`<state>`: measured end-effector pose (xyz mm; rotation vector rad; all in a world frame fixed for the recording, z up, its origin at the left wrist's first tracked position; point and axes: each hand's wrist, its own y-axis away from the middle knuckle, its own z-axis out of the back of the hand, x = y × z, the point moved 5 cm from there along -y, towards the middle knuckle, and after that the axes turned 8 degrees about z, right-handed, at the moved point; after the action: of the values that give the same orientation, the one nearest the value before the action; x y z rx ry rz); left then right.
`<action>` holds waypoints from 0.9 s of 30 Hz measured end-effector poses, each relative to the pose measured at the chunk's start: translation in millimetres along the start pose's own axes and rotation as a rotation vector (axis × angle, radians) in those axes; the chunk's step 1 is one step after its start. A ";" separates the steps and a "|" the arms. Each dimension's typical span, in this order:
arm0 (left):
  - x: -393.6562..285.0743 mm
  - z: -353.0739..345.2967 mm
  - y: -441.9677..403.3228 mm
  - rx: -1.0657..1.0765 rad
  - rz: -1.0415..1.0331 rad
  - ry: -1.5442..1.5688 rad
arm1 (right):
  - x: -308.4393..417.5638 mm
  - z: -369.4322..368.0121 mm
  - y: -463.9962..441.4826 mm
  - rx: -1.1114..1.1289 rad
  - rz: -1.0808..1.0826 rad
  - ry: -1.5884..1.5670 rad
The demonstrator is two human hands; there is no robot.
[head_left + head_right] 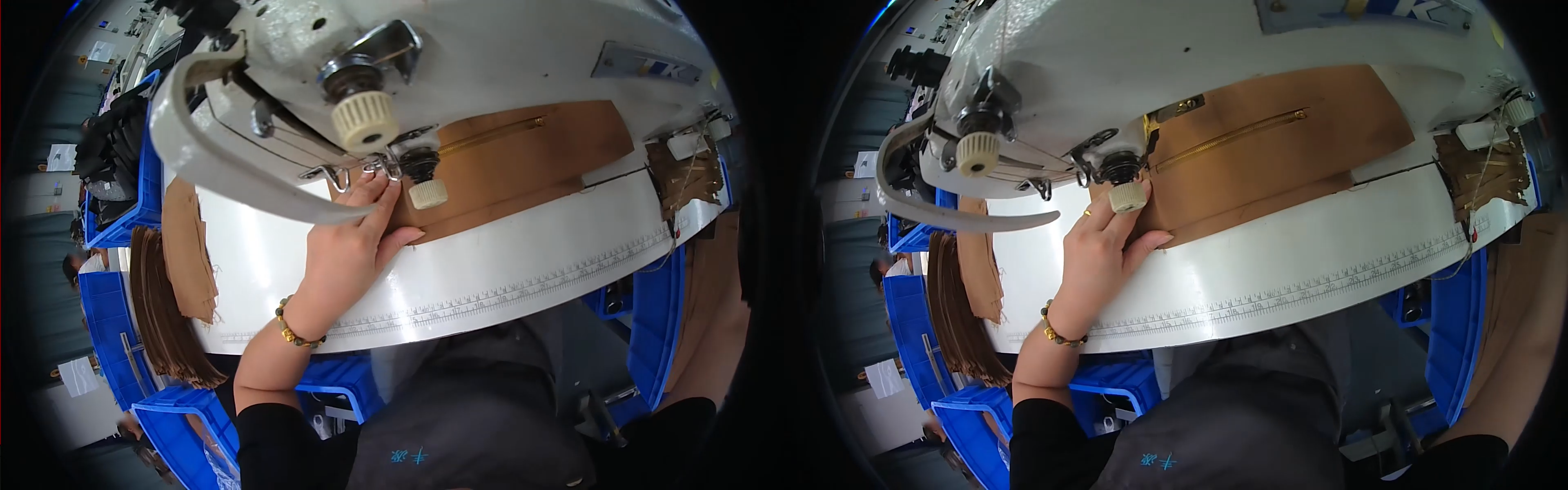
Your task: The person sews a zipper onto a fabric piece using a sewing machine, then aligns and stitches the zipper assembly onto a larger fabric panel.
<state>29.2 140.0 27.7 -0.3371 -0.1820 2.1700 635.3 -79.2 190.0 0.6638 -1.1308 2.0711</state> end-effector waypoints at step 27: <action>-11.0 -2.8 11.7 -0.092 -0.153 -0.098 | -20.5 -1.4 15.8 0.032 0.351 0.418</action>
<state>27.1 124.3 23.9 -0.2601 -0.3520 2.0318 636.3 -90.8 166.8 0.0306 -1.0216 2.3765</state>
